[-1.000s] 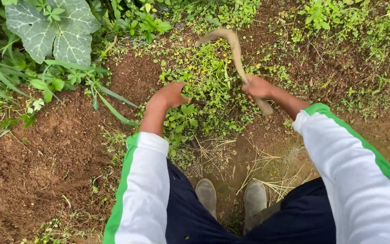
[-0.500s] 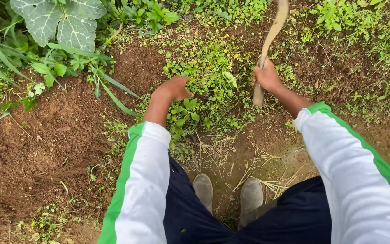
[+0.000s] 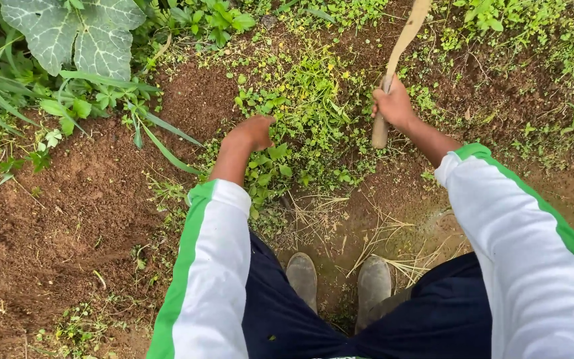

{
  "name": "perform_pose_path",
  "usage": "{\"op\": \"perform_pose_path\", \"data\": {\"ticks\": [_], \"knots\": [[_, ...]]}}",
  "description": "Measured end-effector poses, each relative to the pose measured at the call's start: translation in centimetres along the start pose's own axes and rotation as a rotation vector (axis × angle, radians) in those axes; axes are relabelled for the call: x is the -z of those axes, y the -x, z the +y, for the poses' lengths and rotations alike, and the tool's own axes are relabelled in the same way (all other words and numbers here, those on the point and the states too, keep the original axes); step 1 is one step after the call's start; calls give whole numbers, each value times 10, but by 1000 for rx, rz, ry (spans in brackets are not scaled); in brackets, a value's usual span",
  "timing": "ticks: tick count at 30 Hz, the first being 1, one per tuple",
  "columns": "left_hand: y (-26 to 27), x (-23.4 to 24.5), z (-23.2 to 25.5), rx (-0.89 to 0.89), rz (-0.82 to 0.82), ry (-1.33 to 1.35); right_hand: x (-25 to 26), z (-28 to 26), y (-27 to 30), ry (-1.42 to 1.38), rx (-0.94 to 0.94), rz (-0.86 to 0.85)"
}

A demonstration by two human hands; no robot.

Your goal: Using a sickle to remove weeds from a garden bed by scraping the soil surface.

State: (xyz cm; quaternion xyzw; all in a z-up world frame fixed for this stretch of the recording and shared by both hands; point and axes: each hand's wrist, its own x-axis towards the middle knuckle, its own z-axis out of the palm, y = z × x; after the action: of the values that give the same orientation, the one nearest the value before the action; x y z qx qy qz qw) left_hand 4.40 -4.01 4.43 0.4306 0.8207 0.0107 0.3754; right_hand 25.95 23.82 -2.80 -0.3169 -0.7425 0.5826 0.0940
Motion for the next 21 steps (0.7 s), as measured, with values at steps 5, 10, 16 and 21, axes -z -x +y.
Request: {"op": "perform_pose_path", "data": {"ticks": [5,10,16,21], "knots": [[-8,-8,-4,2,3,24,17,11,17,333,-249,-452],[12,7,16,22,22,54,21,14,-12,437,-99,-335],[28,19,29,214,-102,114,-9,-6,2,-227,-203,231],[2,-4,1,17,32,48,7,22,21,406,-189,-530]]}}
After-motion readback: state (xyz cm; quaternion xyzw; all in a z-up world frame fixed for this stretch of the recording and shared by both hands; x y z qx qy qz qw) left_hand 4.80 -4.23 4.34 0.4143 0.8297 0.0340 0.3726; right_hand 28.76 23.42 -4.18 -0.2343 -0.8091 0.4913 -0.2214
